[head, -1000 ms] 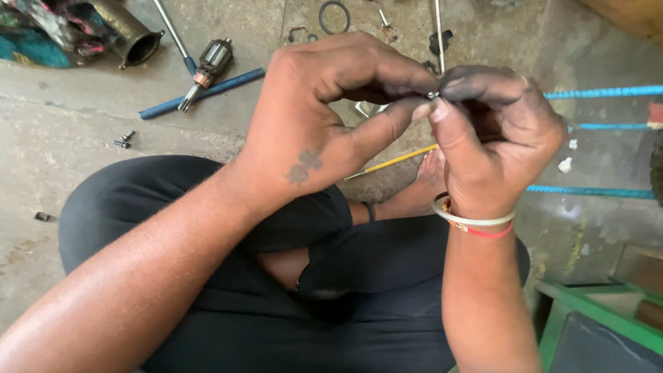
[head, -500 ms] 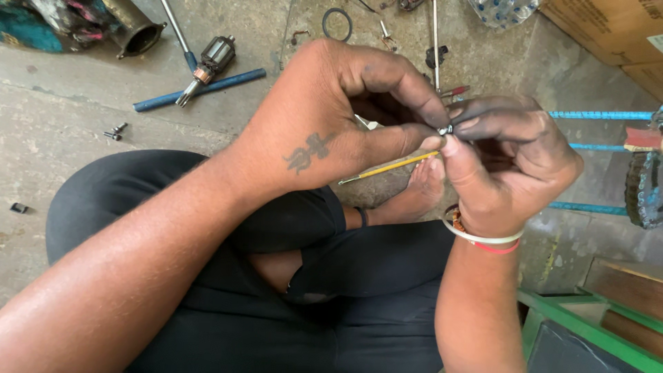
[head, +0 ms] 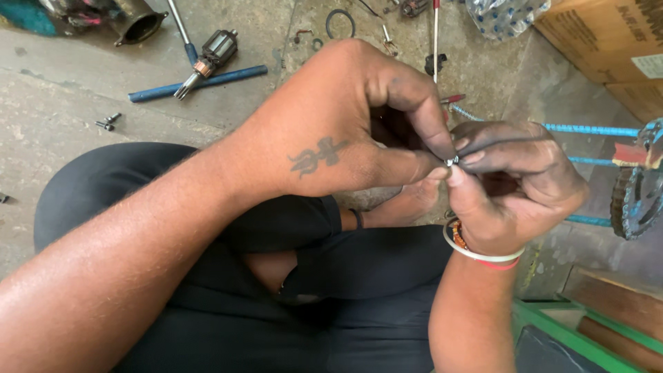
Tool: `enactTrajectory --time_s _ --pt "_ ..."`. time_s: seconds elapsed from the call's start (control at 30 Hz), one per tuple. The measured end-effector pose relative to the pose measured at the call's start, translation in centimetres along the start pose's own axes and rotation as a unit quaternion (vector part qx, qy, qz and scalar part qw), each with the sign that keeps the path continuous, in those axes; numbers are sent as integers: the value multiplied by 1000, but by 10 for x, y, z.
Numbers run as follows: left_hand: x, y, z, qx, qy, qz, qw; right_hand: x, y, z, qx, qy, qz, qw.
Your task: The person sits on the floor and uses a yellow-handled screwdriver to manipulate small electrical components, including a white plastic connector and a metal terminal. They repeatedly insert the screwdriver into the connector, twist it, and adjust the metal parts by hand.
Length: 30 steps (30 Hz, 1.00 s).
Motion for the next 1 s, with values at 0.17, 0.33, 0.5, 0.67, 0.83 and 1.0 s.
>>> enactTrajectory --time_s 0.17,0.33,0.5,0.67,0.83,1.0 --pt "-2 4 -3 2 -21 -10 1000 1 -2 0 10 0 -15 1000" --pt "-3 5 -5 6 -11 -22 1000 0 -3 2 42 -12 -14 999" --pt "-2 5 -4 -23 -10 -25 999 0 -2 4 74 -18 -9 997" --pt "-3 6 -1 -50 4 -39 998 -1 1 6 97 -16 -12 995" --pt "-4 6 -2 -46 -11 -35 998 2 2 8 111 -1 -23 994" --pt "-4 6 -6 -41 -26 -27 998 5 3 5 77 35 -35 996"
Point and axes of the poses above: each hand's wrist, its own x-axis towards the middle knuckle, its own y-axis out of the back of the hand, z = x × y, the point moved 1 cm from there along x, towards the middle knuckle, and after that the axes turned 12 degrees about z, right-handed, at the moved point
